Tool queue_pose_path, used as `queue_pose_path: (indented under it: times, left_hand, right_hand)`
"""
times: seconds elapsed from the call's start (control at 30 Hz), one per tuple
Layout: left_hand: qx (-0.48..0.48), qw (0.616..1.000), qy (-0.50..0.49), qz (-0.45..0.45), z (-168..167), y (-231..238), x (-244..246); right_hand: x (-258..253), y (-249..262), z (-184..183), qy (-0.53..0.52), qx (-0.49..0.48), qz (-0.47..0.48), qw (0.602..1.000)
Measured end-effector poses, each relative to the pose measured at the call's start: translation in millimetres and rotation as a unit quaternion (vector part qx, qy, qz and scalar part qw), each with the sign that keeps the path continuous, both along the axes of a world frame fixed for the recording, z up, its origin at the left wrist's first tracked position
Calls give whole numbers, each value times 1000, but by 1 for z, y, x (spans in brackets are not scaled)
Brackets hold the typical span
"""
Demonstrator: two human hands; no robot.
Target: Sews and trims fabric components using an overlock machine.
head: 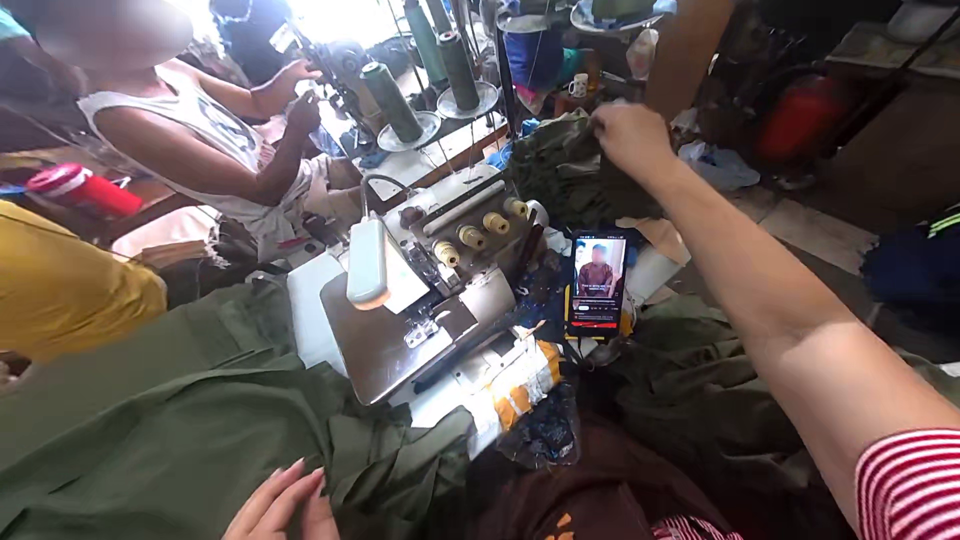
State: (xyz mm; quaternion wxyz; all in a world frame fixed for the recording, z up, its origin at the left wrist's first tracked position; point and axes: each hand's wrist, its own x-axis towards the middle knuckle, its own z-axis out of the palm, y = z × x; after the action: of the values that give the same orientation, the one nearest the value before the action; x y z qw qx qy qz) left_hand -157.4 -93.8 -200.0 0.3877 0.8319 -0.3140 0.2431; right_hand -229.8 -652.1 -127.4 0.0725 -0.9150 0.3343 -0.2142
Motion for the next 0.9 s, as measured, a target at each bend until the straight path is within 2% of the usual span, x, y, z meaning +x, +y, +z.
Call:
queue_pose_path:
  times: [0.1,0.2,0.27,0.37,0.47,0.57,0.67,0.73,0.8,0.9]
  left_hand:
    - [-71,989,68,-112,2,-11,-10]
    - [-161,947,177,-216,-1,-43,-26]
    - [-210,900,259,-280,-6,-70,-39]
    - [-199,848,352,-342,-12,-96,-56]
    - [-215,812,466,-278,-14,-95,-70]
    - [-269,760,554,-207,-19,-84,-70]
    - [-336,716,582,-188,-20,-79,-71]
    - [-346,720,570,-193,-22,-80,-72]
    - [-306,761,538,-194,-24,-83,-74]
    - [-291,784,506,-213,-25,-84,-79]
  right_hand:
    - [-20,33,46,-157,53,36,986]
    - [-49,107,64,-239,114,142,954]
    - [-65,173,45,-214,148,273,926]
    - [-72,247,-16,-94,258,419,866]
    - [-74,275,-60,-78,376,418,823]
    - [-76,280,-81,-104,454,356,810]
    - [-77,282,-93,-98,471,333,811]
    - [-75,286,-98,-99,464,348,808]
    - [-71,293,-100,-137,467,356,798]
    - [-65,303,-99,-218,494,304,785]
